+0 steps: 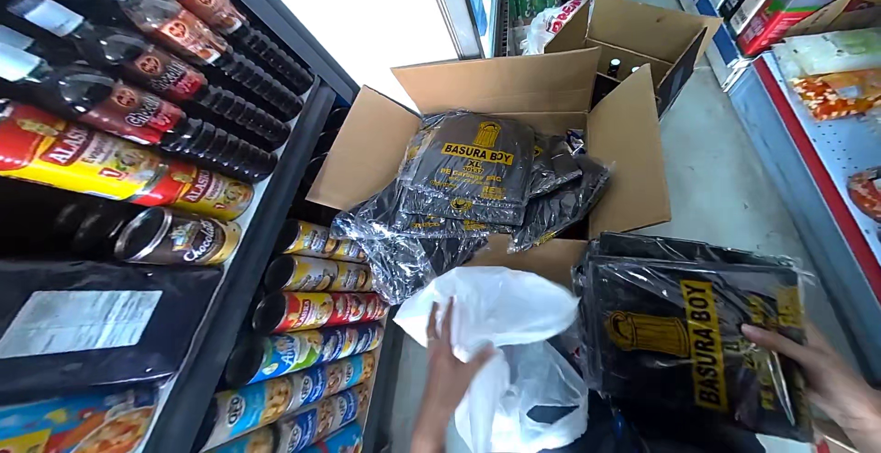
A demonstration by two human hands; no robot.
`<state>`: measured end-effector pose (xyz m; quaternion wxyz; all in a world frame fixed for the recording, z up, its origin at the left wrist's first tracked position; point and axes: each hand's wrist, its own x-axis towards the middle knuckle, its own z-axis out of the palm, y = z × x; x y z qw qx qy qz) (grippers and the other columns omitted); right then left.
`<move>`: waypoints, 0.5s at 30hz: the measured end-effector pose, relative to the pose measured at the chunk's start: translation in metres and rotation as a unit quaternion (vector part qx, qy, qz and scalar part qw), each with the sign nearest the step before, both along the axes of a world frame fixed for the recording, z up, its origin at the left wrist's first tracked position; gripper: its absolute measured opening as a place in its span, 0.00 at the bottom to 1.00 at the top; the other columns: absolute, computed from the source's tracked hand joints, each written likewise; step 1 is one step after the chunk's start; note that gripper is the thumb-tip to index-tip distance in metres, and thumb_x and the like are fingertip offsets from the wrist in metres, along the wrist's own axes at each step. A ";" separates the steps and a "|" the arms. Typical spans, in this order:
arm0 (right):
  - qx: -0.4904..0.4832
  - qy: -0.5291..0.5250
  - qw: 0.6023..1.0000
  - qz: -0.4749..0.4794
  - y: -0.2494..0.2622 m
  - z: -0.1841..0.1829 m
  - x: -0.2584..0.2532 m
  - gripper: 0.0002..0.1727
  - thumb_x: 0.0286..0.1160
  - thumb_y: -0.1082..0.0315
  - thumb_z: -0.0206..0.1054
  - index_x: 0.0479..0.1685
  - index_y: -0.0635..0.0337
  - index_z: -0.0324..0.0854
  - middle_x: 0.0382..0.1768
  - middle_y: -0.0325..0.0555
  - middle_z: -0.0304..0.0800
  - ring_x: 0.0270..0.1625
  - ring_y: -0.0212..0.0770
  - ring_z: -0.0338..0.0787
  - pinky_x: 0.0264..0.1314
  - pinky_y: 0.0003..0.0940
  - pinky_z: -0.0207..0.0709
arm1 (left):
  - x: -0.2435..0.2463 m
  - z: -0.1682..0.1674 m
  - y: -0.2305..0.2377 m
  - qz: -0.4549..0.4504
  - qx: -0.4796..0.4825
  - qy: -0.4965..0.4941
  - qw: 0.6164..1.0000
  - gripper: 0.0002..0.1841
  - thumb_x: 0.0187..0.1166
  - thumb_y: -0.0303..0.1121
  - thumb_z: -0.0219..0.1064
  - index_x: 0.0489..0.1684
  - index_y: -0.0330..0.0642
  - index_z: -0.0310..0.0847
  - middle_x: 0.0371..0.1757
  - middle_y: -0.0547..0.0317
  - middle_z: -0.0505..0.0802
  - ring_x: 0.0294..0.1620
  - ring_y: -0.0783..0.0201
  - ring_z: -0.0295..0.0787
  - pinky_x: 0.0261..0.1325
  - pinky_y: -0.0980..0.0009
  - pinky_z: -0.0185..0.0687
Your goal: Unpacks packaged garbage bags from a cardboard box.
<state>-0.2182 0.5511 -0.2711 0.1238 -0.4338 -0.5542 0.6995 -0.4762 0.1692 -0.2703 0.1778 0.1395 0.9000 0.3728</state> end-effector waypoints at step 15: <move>-0.135 -0.032 0.990 0.000 0.031 -0.055 -0.008 0.35 0.66 0.49 0.68 0.75 0.45 0.64 0.41 0.30 0.95 0.39 0.26 0.95 0.40 0.26 0.92 | 0.015 -0.160 -0.125 0.323 -0.246 -0.011 0.914 0.18 0.86 0.22 0.55 0.71 0.23 0.77 0.73 0.20 0.80 0.77 0.27 0.74 0.80 0.38 0.66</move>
